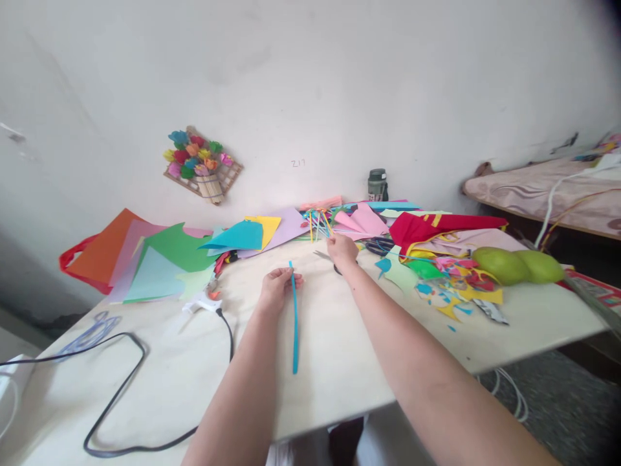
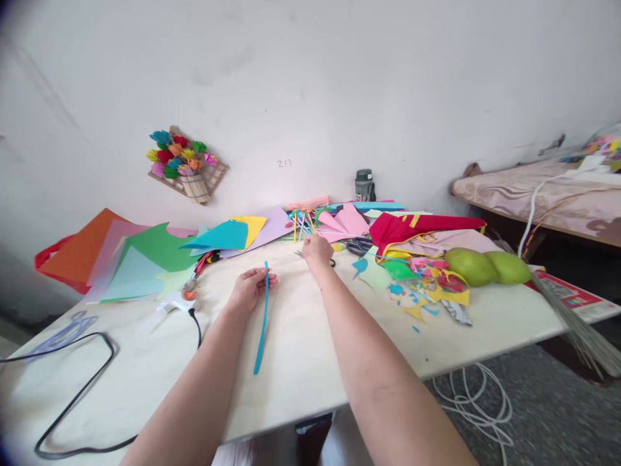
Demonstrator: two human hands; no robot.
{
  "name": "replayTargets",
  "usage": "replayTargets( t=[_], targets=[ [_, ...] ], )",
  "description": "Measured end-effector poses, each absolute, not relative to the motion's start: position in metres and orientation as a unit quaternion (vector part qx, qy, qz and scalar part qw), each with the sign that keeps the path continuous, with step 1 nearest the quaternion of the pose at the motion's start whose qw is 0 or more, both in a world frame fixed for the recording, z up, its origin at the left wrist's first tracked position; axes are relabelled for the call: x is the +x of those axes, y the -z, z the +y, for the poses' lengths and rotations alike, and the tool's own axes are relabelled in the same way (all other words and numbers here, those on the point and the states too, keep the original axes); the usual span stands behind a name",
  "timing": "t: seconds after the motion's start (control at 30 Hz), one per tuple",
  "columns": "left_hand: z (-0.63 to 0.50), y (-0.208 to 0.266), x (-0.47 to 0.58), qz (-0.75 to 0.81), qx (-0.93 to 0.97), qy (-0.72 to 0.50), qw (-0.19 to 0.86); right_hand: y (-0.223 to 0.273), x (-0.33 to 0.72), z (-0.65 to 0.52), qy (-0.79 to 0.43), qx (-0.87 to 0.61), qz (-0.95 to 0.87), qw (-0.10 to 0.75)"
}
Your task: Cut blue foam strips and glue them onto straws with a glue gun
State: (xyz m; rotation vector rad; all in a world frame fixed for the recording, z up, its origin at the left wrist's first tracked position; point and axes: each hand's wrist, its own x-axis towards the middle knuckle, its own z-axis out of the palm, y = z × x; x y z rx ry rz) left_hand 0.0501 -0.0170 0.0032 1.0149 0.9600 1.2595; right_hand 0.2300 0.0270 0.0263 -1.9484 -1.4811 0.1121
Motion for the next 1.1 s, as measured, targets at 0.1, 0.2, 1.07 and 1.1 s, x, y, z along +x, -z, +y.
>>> replayTargets(
  t=[0.1,0.2,1.07,1.1],
  targets=[
    [-0.017,-0.002,0.05,0.41,0.448,-0.534,0.588,-0.021,0.247,0.029,-0.003,-0.79,-0.541,0.289],
    [-0.017,-0.001,0.05,0.407,0.461,-0.531,0.584,-0.018,0.257,0.033,0.021,-0.808,-0.541,0.232],
    [-0.018,-0.002,0.058,0.445,0.456,-0.532,0.558,-0.027,0.278,0.044,0.094,-0.727,-0.668,0.125],
    [-0.018,-0.003,0.058,0.443,0.454,-0.533,0.56,-0.031,0.274,0.045,0.088,-0.73,-0.663,0.143]
  ],
)
